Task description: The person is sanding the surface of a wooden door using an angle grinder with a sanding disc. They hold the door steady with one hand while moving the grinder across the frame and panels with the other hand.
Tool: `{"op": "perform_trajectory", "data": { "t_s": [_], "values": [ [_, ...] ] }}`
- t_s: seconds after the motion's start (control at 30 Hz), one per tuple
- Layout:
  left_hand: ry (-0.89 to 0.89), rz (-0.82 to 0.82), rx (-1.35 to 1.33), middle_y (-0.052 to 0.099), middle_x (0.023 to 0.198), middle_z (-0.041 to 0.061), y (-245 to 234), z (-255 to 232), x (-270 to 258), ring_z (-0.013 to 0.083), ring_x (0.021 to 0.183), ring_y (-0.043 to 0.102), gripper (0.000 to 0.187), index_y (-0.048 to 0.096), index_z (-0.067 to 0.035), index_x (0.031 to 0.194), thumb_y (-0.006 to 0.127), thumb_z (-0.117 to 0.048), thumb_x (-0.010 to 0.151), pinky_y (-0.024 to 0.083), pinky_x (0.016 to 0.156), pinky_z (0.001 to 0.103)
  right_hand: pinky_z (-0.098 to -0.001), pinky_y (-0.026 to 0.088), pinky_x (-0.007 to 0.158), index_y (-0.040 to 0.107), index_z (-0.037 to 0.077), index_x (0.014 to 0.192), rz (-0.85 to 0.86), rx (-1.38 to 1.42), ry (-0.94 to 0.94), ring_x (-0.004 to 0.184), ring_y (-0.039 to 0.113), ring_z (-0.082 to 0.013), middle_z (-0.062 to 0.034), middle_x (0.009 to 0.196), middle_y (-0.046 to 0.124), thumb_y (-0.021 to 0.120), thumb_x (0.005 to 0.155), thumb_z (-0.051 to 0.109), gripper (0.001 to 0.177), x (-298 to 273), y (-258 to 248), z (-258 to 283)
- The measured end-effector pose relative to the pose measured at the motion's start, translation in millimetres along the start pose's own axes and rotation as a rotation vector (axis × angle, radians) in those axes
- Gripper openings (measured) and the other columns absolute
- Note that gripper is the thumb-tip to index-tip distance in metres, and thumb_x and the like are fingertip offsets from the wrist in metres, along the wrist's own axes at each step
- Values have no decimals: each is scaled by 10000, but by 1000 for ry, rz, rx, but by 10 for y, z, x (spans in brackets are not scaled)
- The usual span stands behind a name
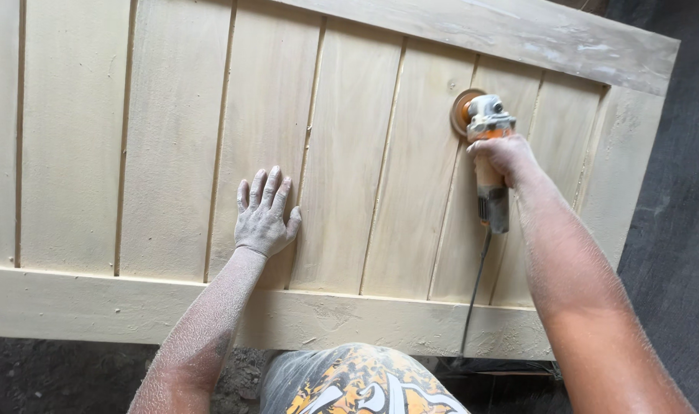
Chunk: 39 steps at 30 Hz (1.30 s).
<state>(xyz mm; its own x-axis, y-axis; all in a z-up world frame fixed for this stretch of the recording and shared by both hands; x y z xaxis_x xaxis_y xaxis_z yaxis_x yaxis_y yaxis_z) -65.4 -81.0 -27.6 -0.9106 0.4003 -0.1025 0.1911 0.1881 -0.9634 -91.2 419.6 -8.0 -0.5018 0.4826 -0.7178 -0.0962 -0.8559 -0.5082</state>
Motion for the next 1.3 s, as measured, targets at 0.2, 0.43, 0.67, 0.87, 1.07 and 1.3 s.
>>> {"op": "perform_trajectory", "data": {
  "t_s": [0.2, 0.43, 0.67, 0.87, 1.07, 1.3],
  "values": [
    [-16, 9, -24, 324, 1656, 112, 20, 15, -12, 297, 1550, 233, 676, 459, -152, 1533, 544, -456, 935, 92, 1270, 557, -414, 607, 681, 675, 57, 1113, 33, 69, -35, 766, 703, -217, -102, 908, 704, 788, 758, 129, 380, 88, -37, 418],
    [-37, 60, -41, 314, 1668, 104, -18, 19, -19, 309, 1560, 232, 670, 459, -151, 1531, 535, -469, 946, 88, 1283, 545, -404, 608, 674, 698, 78, 1091, 71, 71, -5, 758, 702, -230, -100, 880, 698, 778, 711, 100, 389, -189, 144, 1],
    [6, 22, 0, 263, 1680, 120, 30, -2, -18, 308, 1559, 179, 699, 410, -137, 1569, 492, -470, 961, 49, 1263, 551, -427, 594, 708, 745, -40, 999, -4, -215, 16, 790, 714, -238, -154, 914, 748, 908, 660, 255, 478, -655, 218, -1507],
    [29, -28, 1, 259, 1689, 123, 52, -1, -18, 301, 1570, 164, 700, 408, -138, 1581, 488, -470, 970, 42, 1263, 550, -364, 620, 853, 703, 60, 1167, 48, -258, -45, 916, 749, -228, -139, 1019, 772, 864, 655, 304, 589, -1382, 690, -2274],
    [18, -27, -9, 275, 1692, 109, 47, 5, -45, 289, 1579, 166, 688, 419, -146, 1575, 489, -482, 978, 43, 1279, 546, -337, 585, 948, 697, 99, 1219, 71, -405, -15, 966, 735, -222, -136, 1051, 778, 871, 676, 296, 603, -1987, 714, -2828],
    [27, -40, 22, 273, 1685, 117, 104, 29, -66, 285, 1571, 159, 692, 407, -145, 1578, 466, -489, 981, 34, 1270, 537, -403, 642, 819, 600, 108, 1233, -68, -20, 270, 891, 737, -225, -96, 1015, 728, 811, 709, 213, 574, -2114, 278, -3109]
  ]
}}
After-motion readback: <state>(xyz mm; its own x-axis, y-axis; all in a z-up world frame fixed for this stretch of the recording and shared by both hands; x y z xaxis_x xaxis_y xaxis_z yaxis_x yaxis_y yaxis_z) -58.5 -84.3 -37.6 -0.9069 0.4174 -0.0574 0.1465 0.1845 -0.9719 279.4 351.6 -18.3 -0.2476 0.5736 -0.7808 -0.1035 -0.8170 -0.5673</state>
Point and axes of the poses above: each hand's wrist, its own x-axis towards the middle knuckle, its own y-axis out of the palm, z = x × y, the point moved 8 cm from there along x, towards the middle knuckle
